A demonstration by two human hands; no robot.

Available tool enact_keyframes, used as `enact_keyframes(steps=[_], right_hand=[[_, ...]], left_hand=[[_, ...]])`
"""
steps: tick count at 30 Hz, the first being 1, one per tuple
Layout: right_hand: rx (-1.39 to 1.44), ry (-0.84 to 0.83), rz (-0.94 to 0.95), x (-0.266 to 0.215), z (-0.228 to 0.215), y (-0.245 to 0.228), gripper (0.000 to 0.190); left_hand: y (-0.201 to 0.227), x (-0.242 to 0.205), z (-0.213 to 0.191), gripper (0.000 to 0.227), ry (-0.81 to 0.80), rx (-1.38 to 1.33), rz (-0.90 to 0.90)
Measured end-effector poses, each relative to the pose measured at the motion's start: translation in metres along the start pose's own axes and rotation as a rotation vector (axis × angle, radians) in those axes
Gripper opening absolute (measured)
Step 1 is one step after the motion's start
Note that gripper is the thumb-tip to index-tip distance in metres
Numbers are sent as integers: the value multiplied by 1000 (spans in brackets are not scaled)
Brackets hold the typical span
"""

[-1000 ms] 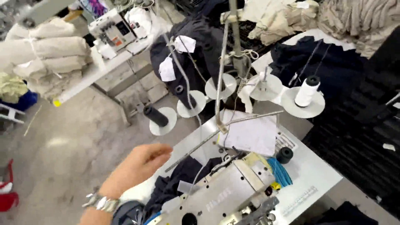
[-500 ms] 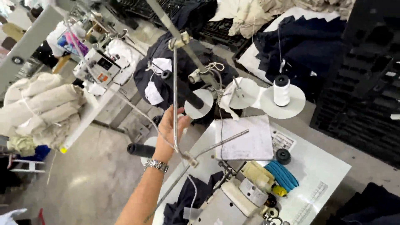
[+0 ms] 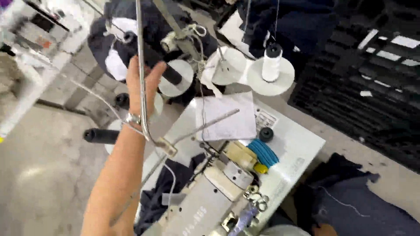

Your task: Threading an industrial sewing machine using tweezers and hands to guide thread through various paths and needles.

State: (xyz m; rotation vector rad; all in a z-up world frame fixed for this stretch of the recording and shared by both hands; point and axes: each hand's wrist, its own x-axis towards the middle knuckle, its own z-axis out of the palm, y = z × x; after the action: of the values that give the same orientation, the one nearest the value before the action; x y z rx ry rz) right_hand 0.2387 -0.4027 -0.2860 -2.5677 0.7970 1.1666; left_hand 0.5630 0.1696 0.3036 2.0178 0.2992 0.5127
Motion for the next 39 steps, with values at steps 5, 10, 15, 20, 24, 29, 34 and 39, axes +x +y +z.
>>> enact_keyframes(steps=[5,10,15,20,24,29,34,39], right_hand=[[301,-242,-126,-84,-98,-19,42],[336,-264,-59,-101,-120,-37,38],[345,-295,-82,-113,-131,-45,32],[342,-314,-95,-128,-152,-64,27],[291,65,-328,-102,-158,-58,34],[599,335,-744,-164,-250,-151,22],[579,263,-969,-207,-321,-276,74],[386,543,-1534,-91,-288,-334,62]], left_hand=[[-64,18,-6,42,43,18,111],[-65,11,-10,26,23,-177,334],[-42,-37,-37,39,-262,8,495],[-3,-98,-75,50,-428,310,-48],[62,-143,-106,50,-538,488,-473],[53,-219,-180,52,-412,510,-641],[37,-297,-236,58,-193,293,-690],[41,-511,-333,66,95,184,-861]])
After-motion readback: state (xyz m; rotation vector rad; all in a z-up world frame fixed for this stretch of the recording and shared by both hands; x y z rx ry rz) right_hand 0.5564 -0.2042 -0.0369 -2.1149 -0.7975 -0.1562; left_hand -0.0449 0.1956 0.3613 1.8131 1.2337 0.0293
